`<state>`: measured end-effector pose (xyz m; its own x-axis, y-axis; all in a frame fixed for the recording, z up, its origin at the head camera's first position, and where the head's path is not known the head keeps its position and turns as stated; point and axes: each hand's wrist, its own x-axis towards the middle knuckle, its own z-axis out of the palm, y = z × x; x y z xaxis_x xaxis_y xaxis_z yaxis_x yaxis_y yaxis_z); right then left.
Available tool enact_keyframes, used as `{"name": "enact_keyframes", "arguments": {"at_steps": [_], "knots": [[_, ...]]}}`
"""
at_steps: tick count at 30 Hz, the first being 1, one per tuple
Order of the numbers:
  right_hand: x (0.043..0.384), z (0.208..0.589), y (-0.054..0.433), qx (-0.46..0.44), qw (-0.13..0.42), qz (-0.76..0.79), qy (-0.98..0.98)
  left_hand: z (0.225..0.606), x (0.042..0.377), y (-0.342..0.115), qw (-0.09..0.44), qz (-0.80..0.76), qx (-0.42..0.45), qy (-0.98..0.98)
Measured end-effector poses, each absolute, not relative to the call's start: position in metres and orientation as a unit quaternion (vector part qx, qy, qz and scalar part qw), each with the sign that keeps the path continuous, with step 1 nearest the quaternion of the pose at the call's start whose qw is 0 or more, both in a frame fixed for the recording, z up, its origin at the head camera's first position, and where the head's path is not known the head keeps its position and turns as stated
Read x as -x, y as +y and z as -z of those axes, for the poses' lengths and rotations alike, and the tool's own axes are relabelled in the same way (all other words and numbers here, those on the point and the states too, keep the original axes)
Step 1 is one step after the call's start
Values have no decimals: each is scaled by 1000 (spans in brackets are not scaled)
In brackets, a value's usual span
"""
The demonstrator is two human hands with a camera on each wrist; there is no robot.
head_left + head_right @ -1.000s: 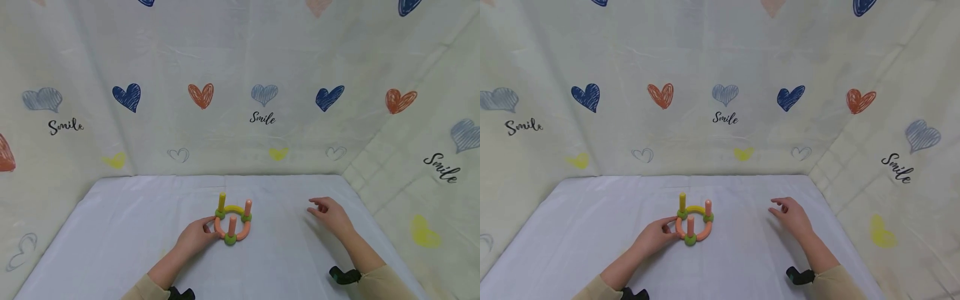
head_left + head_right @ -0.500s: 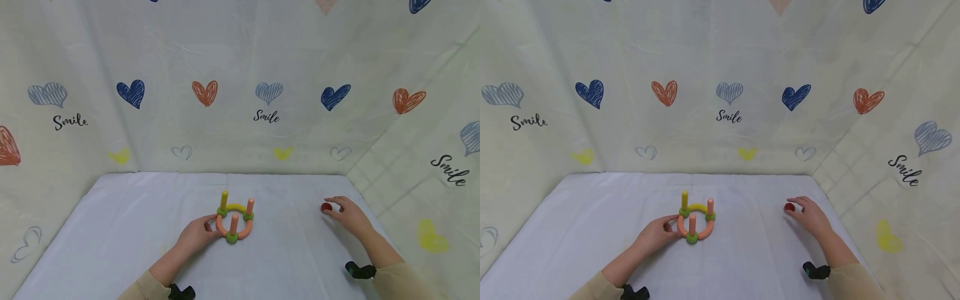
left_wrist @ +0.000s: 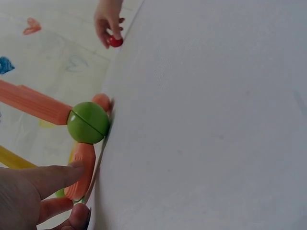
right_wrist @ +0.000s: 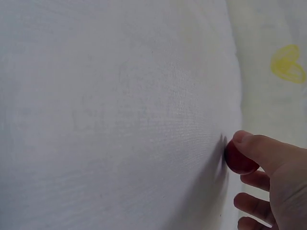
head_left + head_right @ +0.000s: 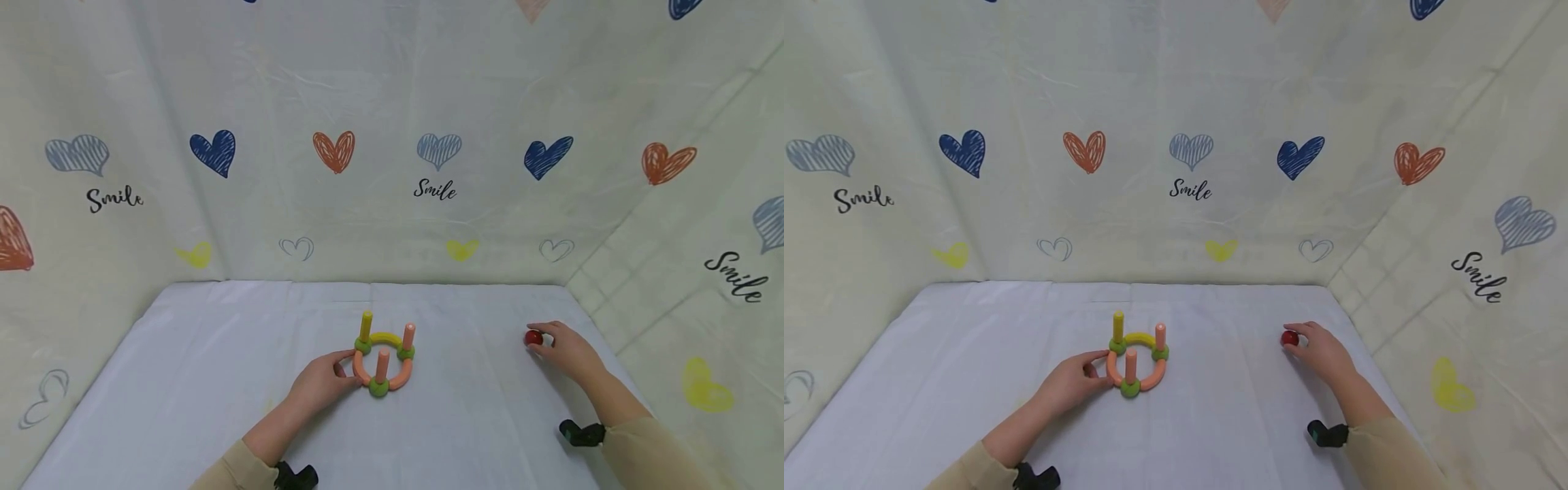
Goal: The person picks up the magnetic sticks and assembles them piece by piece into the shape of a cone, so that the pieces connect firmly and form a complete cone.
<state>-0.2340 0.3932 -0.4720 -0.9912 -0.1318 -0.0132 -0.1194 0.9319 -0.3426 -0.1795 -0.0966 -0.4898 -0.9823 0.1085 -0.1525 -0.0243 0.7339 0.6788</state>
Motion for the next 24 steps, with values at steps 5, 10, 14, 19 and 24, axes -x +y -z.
{"name": "enact_keyframes", "arguments": {"at_steps": [5, 10, 14, 19, 24], "knots": [[237, 472, 393, 46, 36, 172, 983, 490, 180, -96, 92, -365, -21, 926], [238, 476, 396, 30, 40, 180, 982, 491, 179, -97, 90, -371, -23, 924], [235, 475, 393, 22, 28, 195, 980, 492, 179, -97, 89, -375, -22, 922], [229, 468, 385, 46, -12, 208, 977, 492, 179, -97, 92, -374, -21, 923], [225, 457, 370, 65, -34, 218, 973, 492, 179, -97, 88, -368, -30, 925]]}}
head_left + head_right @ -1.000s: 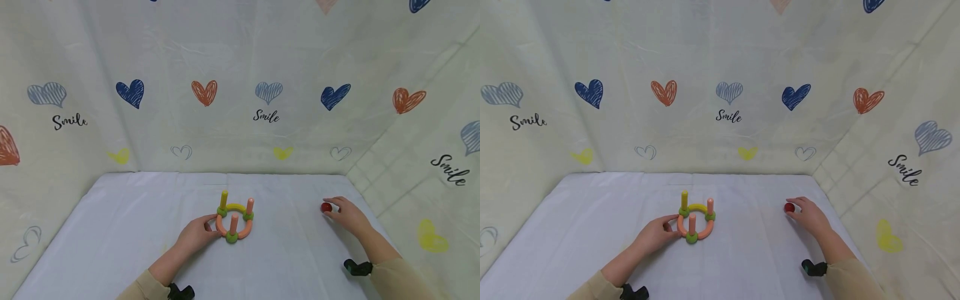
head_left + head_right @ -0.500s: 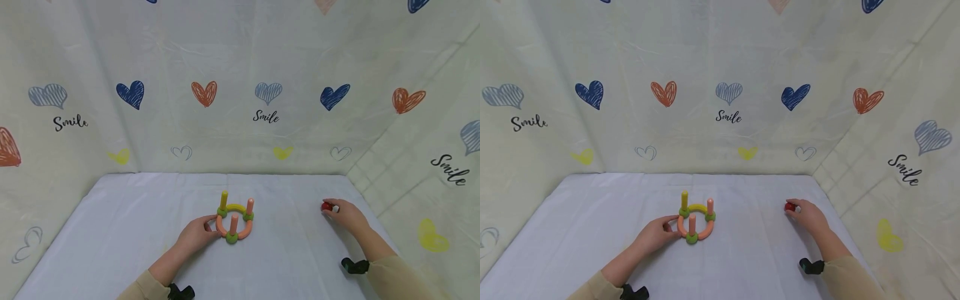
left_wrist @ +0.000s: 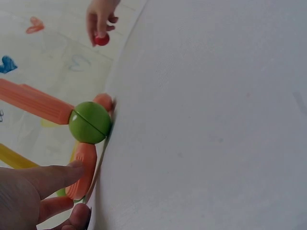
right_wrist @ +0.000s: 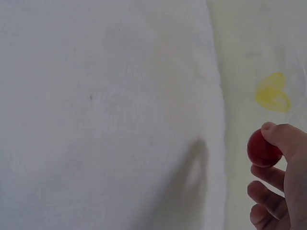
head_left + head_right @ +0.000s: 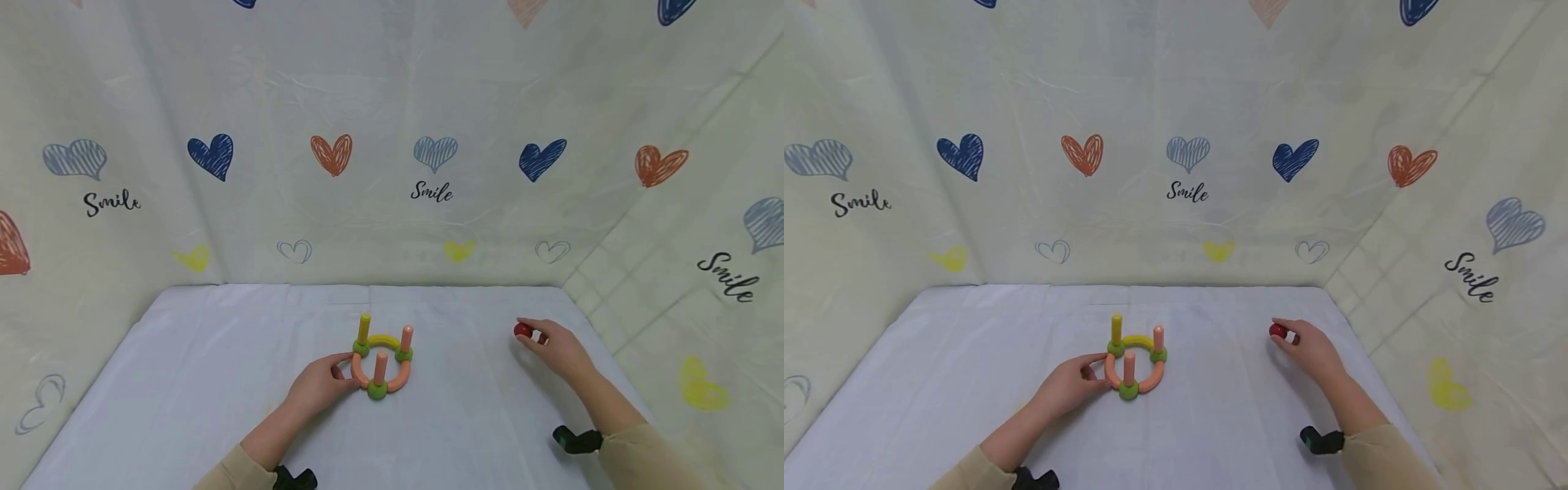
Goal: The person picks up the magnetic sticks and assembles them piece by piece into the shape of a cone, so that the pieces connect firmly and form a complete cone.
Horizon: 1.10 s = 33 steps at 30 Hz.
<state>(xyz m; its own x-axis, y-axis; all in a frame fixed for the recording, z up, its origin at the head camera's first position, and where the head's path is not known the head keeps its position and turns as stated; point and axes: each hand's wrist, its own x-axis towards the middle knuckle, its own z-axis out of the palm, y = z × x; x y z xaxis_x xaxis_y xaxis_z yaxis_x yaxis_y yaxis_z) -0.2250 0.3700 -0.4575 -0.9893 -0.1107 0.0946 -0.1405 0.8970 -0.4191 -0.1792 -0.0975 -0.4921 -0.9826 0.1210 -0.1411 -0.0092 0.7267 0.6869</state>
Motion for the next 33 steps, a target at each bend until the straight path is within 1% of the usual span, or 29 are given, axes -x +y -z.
{"name": "enact_keyframes", "arguments": {"at_steps": [8, 18, 25, 33], "knots": [[221, 444, 338, -83, 55, -241, -965, 492, 179, -98, 92, -372, -31, 923], [223, 436, 289, -128, 114, -277, -946, 493, 180, -99, 87, -368, -31, 925], [222, 426, 248, -154, 130, -299, -933, 493, 180, -99, 91, -372, -32, 923], [219, 415, 205, -205, 138, -321, -914, 494, 181, -99, 90, -376, -36, 922]]}}
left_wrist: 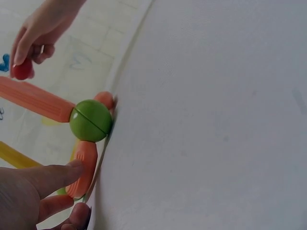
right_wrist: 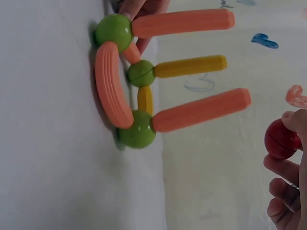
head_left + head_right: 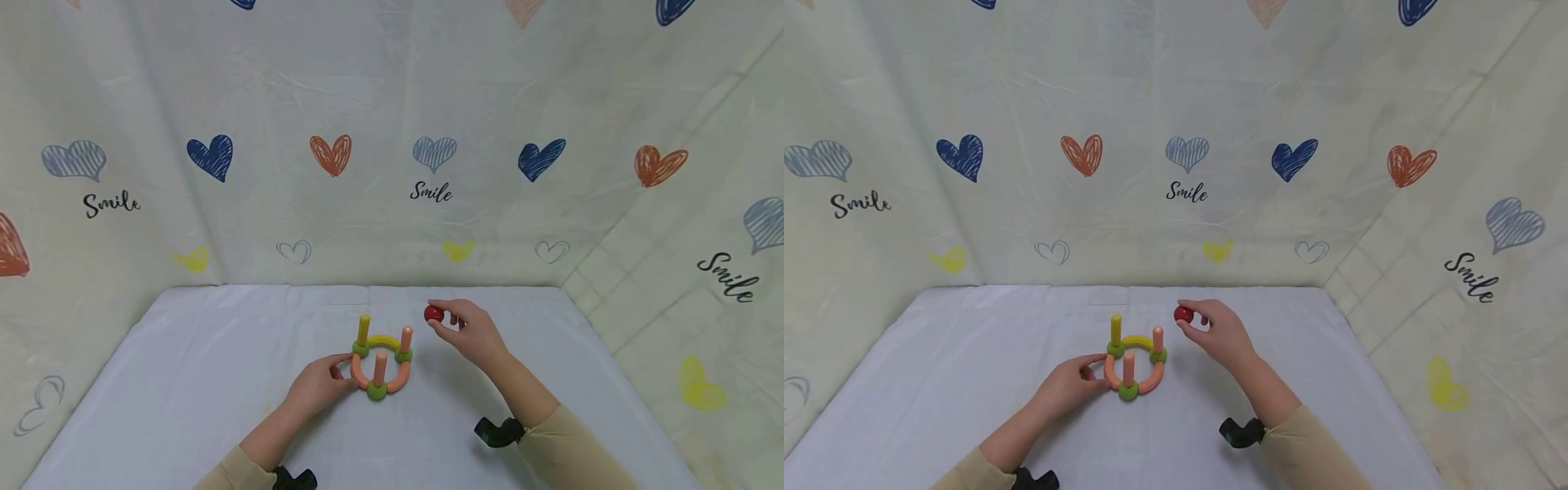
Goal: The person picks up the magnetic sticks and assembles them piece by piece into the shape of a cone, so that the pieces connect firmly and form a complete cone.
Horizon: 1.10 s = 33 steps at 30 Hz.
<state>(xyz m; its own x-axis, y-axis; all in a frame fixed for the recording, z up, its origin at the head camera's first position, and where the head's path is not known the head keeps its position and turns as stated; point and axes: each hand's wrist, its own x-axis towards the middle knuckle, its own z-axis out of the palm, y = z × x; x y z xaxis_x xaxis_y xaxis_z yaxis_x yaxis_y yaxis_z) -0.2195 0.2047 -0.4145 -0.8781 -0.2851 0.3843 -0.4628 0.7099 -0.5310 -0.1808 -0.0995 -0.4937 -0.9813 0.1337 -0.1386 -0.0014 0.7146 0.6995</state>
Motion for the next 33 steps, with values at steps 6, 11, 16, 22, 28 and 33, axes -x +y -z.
{"name": "enact_keyframes", "arguments": {"at_steps": [6, 11, 16, 22, 28, 33], "knots": [[218, 413, 184, -252, 158, -303, -906, 494, 181, -99, 91, -377, -35, 921], [217, 415, 177, -269, 173, -292, -901, 493, 181, -99, 93, -377, -33, 921], [216, 416, 173, -264, 172, -275, -908, 492, 180, -99, 93, -376, -30, 921], [217, 417, 174, -272, 166, -273, -908, 491, 181, -99, 91, -376, -30, 922], [217, 414, 179, -330, 184, -259, -889, 490, 180, -99, 95, -378, -26, 920], [218, 413, 179, -370, 206, -216, -880, 490, 180, -99, 92, -379, -26, 921]]}}
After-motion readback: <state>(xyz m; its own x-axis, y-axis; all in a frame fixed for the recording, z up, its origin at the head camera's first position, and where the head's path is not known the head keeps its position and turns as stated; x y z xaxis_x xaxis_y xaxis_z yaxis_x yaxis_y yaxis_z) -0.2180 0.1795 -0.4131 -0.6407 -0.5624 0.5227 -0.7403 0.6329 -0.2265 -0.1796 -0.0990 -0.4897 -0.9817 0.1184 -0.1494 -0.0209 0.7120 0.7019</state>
